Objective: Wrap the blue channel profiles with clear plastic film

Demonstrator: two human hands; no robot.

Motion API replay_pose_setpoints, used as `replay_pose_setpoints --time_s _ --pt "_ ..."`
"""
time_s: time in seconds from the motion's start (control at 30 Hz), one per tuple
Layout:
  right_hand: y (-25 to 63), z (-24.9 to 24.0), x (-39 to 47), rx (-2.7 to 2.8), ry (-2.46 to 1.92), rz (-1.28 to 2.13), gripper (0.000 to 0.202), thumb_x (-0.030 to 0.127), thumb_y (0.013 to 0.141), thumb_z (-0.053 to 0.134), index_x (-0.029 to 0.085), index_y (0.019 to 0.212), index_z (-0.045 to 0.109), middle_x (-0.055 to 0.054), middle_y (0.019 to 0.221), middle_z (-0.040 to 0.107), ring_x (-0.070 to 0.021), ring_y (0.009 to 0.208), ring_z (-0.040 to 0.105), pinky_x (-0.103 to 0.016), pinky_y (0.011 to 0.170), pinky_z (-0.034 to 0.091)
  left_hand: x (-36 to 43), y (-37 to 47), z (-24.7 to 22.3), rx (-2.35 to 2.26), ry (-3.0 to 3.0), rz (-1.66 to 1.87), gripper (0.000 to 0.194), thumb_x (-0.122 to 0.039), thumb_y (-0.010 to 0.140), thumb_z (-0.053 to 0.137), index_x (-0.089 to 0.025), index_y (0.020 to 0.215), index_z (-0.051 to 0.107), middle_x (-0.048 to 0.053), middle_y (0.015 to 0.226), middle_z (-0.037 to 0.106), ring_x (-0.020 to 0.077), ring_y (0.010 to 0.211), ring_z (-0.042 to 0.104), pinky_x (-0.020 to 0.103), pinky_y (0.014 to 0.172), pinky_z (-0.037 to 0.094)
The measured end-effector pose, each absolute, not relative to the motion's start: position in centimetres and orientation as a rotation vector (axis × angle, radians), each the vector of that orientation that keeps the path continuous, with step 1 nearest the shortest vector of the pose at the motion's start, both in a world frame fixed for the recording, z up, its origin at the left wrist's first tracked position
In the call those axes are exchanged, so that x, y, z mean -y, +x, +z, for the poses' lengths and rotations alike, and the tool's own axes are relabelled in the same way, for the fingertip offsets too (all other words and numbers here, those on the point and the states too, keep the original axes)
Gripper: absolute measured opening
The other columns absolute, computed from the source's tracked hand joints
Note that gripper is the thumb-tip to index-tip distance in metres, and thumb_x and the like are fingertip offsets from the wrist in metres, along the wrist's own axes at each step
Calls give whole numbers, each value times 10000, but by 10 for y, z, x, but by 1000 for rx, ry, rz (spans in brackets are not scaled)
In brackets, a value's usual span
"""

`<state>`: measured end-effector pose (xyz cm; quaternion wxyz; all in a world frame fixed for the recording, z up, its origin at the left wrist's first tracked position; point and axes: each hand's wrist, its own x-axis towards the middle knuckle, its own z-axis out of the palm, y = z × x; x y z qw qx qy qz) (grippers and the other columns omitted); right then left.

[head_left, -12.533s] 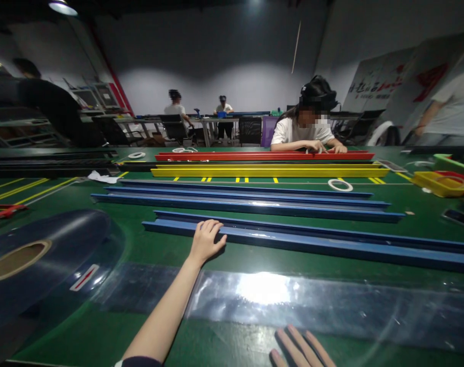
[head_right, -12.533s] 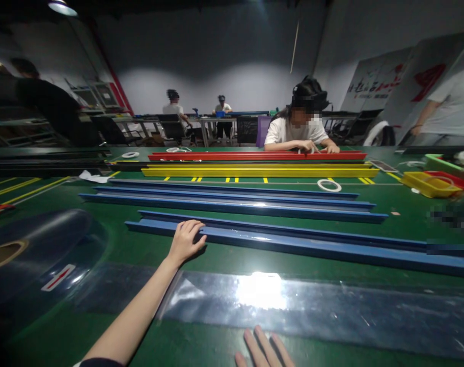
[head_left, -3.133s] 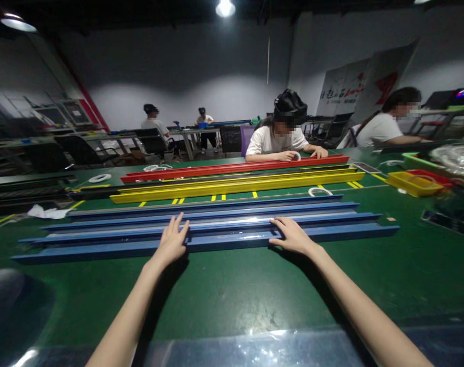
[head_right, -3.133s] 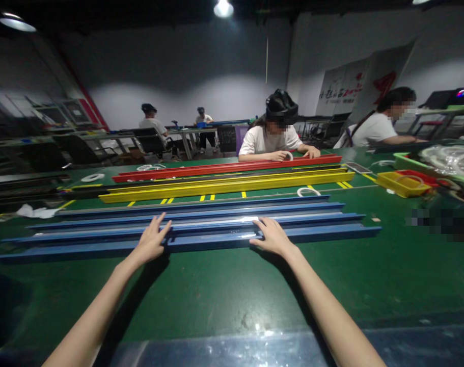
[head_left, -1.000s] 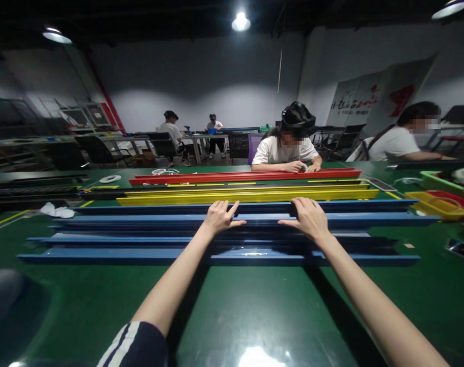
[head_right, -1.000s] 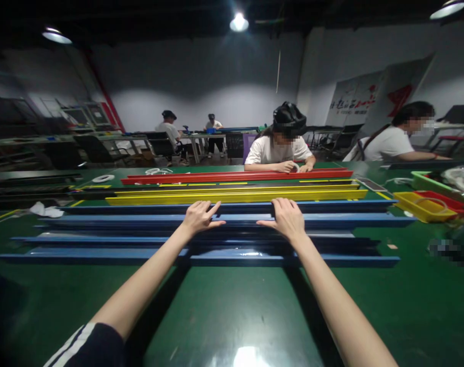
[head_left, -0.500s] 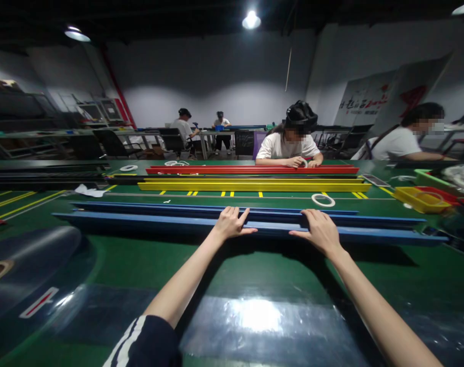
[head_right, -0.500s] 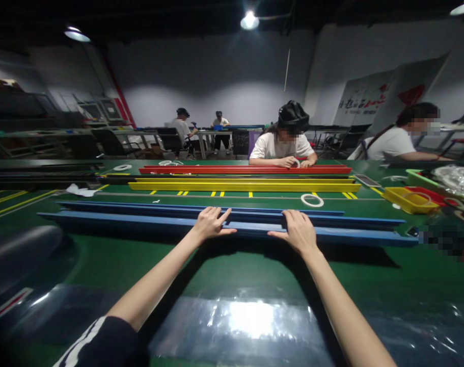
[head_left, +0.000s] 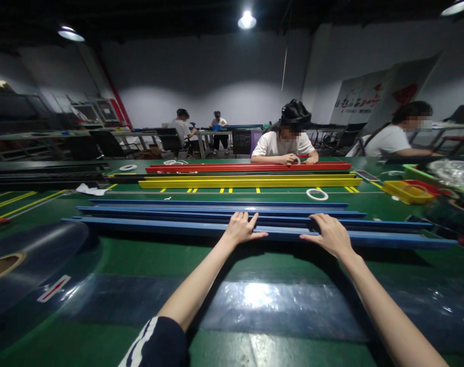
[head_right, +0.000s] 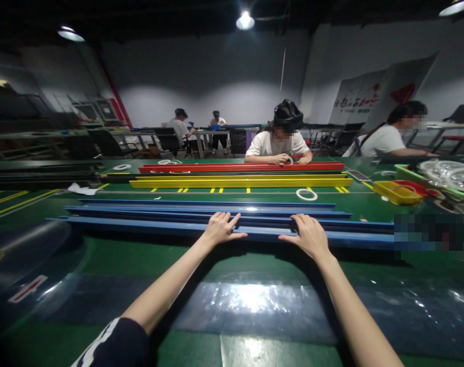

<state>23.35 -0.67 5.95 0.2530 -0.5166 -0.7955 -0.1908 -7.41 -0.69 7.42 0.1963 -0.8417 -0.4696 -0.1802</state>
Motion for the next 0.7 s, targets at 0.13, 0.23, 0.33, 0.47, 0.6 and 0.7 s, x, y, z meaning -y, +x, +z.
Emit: replay_pose_setpoints --time_s 0.13,0.23,0.33,0.47,0.6,0.7 --pt "270 60 15 2141 -1472 -508 684 724 714 442 182 1112 569 -103 1069 619 -252 919 589 -362 778 454 10 -39 73 1254 -2355 -479 841 -762 754 246 -123 1174 596 173 782 647 253 749 603 348 686 395" --pt "297 57 22 2139 -1509 -496 697 732 705 443 180 1110 571 -99 1072 623 -253 927 596 -361 771 465 15 -13 72 1213 -2357 -497 856 -758 761 222 -102 1161 599 186 751 646 260 720 606 343 648 383" --pt "318 53 31 2116 -1548 -482 720 753 689 439 182 1107 572 -95 1079 625 -256 947 596 -358 776 471 22 6 71 1181 -2366 -536 862 -753 763 221 -79 1141 603 194 734 646 267 701 608 345 636 378" --pt "333 49 40 2085 -1589 -447 707 748 680 460 207 1124 565 -74 1111 617 -250 963 598 -343 762 479 29 19 70 1171 -2389 -550 870 -756 761 221 -67 1129 604 201 737 652 269 706 612 352 653 379" --pt "339 50 46 2062 -1632 -407 670 719 686 486 231 1138 567 -57 1140 609 -244 961 605 -323 708 485 31 27 69 1187 -2412 -555 875 -756 758 234 -59 1146 596 215 751 652 285 725 614 366 666 379" --pt "347 53 50 2049 -1667 -402 648 704 693 487 248 1146 570 -48 1150 607 -244 949 611 -319 671 484 33 36 69 1183 -2432 -554 880 -752 761 241 -45 1152 590 224 748 650 294 721 615 373 670 378"
